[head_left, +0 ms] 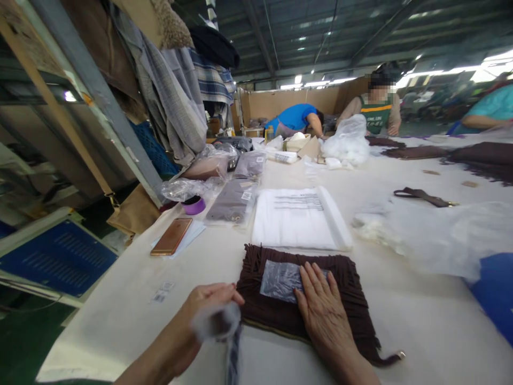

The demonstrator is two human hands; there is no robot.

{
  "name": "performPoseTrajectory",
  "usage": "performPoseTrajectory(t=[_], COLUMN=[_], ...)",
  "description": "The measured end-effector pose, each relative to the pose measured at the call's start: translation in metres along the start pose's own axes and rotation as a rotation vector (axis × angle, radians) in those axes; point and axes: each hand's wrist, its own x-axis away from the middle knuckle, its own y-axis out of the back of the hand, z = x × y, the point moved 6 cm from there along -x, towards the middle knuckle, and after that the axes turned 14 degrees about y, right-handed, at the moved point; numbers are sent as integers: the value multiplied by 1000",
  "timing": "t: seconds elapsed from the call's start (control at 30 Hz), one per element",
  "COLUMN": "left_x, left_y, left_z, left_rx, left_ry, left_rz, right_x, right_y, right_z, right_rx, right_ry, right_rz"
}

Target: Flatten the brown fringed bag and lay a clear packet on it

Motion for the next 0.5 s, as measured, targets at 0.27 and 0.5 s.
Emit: performPoseTrajectory(t=[0.27, 0.5], left_x=[-36, -29], left_y=[-85, -86], left_z=[-15, -7], left_rx=[-894, -1018], left_ry=[-818, -1181], left_rz=[-288, -509], right_x=[21, 4], right_y=[14, 34], right_z=[-29, 5], right_rx=[-487, -182], right_ry=[-342, 78], right_rz=[-130, -93])
